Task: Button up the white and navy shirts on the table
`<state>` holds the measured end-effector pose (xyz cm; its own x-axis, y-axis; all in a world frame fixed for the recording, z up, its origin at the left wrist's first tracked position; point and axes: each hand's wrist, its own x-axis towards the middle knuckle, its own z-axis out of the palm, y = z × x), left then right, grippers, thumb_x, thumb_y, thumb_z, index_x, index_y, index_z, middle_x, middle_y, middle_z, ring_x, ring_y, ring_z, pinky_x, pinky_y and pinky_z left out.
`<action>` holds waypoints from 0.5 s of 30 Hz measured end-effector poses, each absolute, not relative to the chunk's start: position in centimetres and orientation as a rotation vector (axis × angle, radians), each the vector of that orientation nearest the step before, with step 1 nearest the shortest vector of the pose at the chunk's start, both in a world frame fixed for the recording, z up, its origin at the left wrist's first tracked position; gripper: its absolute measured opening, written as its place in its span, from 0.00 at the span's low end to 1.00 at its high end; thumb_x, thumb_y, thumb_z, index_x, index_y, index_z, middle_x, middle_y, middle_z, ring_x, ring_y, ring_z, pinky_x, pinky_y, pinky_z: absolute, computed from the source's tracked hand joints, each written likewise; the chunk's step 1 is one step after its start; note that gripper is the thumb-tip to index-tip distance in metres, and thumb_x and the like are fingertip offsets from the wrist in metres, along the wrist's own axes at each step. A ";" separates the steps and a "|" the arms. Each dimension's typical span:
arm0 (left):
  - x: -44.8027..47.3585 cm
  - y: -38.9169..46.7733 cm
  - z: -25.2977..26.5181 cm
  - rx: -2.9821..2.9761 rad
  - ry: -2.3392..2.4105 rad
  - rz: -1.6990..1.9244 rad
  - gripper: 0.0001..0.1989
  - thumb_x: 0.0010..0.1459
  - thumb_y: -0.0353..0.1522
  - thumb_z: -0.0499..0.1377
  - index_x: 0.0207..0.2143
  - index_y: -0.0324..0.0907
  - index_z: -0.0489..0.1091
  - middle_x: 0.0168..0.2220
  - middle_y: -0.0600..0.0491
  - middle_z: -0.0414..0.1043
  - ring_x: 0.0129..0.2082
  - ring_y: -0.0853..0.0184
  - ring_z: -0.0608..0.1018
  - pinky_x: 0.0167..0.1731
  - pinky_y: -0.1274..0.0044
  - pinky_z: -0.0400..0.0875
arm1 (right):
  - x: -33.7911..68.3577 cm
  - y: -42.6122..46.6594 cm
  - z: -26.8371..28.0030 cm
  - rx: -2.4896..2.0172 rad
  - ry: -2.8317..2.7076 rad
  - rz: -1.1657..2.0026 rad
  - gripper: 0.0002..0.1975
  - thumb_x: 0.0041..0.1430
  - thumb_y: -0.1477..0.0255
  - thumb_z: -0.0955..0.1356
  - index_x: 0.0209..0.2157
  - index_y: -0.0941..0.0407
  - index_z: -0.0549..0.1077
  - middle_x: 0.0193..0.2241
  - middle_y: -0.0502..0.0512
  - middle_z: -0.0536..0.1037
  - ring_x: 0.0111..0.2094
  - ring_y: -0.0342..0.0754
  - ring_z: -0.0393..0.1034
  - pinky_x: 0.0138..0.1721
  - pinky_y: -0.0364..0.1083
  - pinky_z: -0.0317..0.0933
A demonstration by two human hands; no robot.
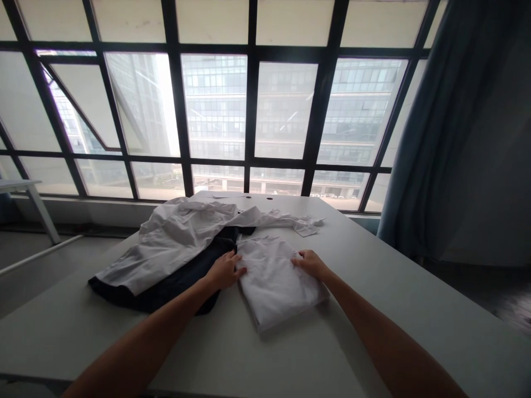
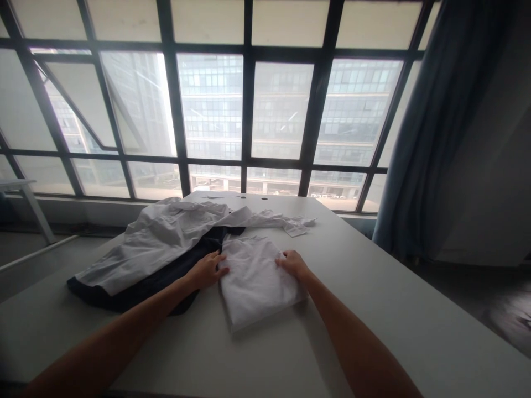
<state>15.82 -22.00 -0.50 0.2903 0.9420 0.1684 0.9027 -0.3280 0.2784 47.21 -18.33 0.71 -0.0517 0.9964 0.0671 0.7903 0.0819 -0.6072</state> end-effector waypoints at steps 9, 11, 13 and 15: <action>15.9 -22.5 -0.4 2.369 1.747 0.415 0.31 0.61 0.45 0.53 0.63 0.38 0.62 0.67 0.41 0.54 0.67 0.54 0.57 0.65 0.67 0.51 | 46.0 -19.2 0.7 -1.742 -1.685 0.354 0.12 0.59 0.65 0.63 0.36 0.58 0.74 0.36 0.60 0.80 0.36 0.51 0.73 0.35 0.43 0.60; 15.6 -22.7 -0.3 2.359 1.711 0.437 0.31 0.61 0.45 0.53 0.62 0.40 0.62 0.67 0.42 0.54 0.67 0.55 0.57 0.65 0.67 0.51 | 45.8 -19.3 0.5 -1.722 -1.647 0.359 0.12 0.60 0.64 0.62 0.35 0.56 0.73 0.34 0.59 0.80 0.35 0.51 0.73 0.35 0.43 0.61; 15.4 -22.9 0.0 2.336 1.684 0.444 0.31 0.60 0.46 0.53 0.62 0.42 0.63 0.67 0.44 0.54 0.67 0.55 0.57 0.66 0.68 0.52 | 45.7 -19.5 0.4 -1.707 -1.631 0.385 0.13 0.60 0.63 0.60 0.34 0.55 0.72 0.33 0.59 0.79 0.34 0.51 0.73 0.35 0.43 0.62; 15.0 -23.1 0.4 2.305 1.670 0.429 0.31 0.60 0.47 0.54 0.62 0.43 0.63 0.68 0.45 0.53 0.67 0.55 0.57 0.66 0.68 0.52 | 45.6 -19.5 0.3 -1.699 -1.630 0.416 0.14 0.60 0.62 0.59 0.35 0.54 0.71 0.33 0.58 0.79 0.34 0.52 0.73 0.35 0.44 0.63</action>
